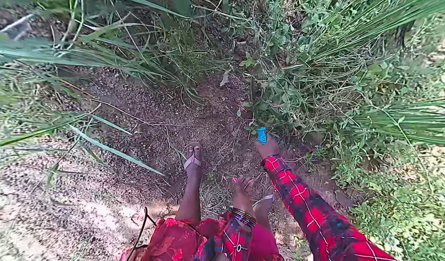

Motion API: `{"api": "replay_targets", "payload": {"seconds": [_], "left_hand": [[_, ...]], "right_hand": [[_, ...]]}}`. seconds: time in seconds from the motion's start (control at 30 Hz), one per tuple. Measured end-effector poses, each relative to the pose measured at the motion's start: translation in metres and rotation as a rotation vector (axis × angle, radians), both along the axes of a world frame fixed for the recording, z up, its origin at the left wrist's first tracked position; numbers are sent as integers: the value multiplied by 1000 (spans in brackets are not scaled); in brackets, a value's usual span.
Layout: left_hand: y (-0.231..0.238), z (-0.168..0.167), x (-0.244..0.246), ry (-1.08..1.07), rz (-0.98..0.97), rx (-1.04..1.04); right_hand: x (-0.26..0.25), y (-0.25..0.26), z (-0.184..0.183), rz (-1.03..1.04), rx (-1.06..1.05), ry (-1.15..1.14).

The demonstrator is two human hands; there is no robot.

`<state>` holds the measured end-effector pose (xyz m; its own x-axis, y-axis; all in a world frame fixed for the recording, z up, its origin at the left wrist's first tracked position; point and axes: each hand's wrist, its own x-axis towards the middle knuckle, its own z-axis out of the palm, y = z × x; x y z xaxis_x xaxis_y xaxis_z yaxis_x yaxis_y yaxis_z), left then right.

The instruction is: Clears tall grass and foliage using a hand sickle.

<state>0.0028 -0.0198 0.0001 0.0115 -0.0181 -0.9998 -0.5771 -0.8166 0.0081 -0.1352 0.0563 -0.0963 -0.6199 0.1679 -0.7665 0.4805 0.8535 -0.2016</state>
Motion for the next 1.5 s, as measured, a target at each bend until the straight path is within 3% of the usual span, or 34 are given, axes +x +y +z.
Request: {"api": "replay_targets", "payload": {"seconds": [0.2, 0.27, 0.33, 0.4, 0.47, 0.53, 0.6, 0.67, 0.77, 0.87, 1.0, 1.1, 1.13, 1.2, 1.23, 1.3, 1.43, 1.5], "left_hand": [[13, -2, 10, 11, -66, -12], [17, -8, 20, 21, -97, -8], [21, -10, 28, 40, -116, -31], [17, 2, 20, -16, -88, -36], [0, 29, -13, -198, -6, 67], [7, 12, 9, -48, -22, 1], [5, -6, 12, 33, -15, -40], [8, 1, 24, -39, -8, -6], [3, 0, 12, -6, -3, 9], [-1, 5, 2, -15, 13, 21], [-3, 3, 1, 13, -1, 13], [1, 5, -3, 9, -42, 24], [2, 7, -6, 3, -49, 31], [7, 7, -4, -36, -48, 26], [10, 2, 1, -39, -35, 28], [9, -3, 6, -28, -35, 33], [0, 3, 1, -56, -2, 6], [-3, -5, 2, -36, 44, -11]], "right_hand": [[-88, -155, 71, 519, -805, 694], [-124, -179, 97, 740, -936, 836], [-161, -168, 106, 948, -834, 834], [-186, -111, 84, 982, -562, 700], [-173, -7, 39, 751, -171, 414], [-128, 101, -3, 357, 129, 207], [-114, 131, -23, 111, 249, 93], [-90, 115, -28, 8, 278, 0], [-94, 68, -29, -113, 271, 64], [-95, 21, -27, -82, 189, 157], [-118, -89, 41, 411, -195, 365], [-143, -176, 100, 791, -593, 705], [-156, -197, 104, 894, -705, 847], [-200, -219, 47, 986, -936, 1293], [-217, -210, 29, 1006, -940, 1332], [-207, -135, 61, 987, -499, 776], [-103, 121, 9, 288, 241, 106], [-57, 186, 6, 63, 442, -95]]}}
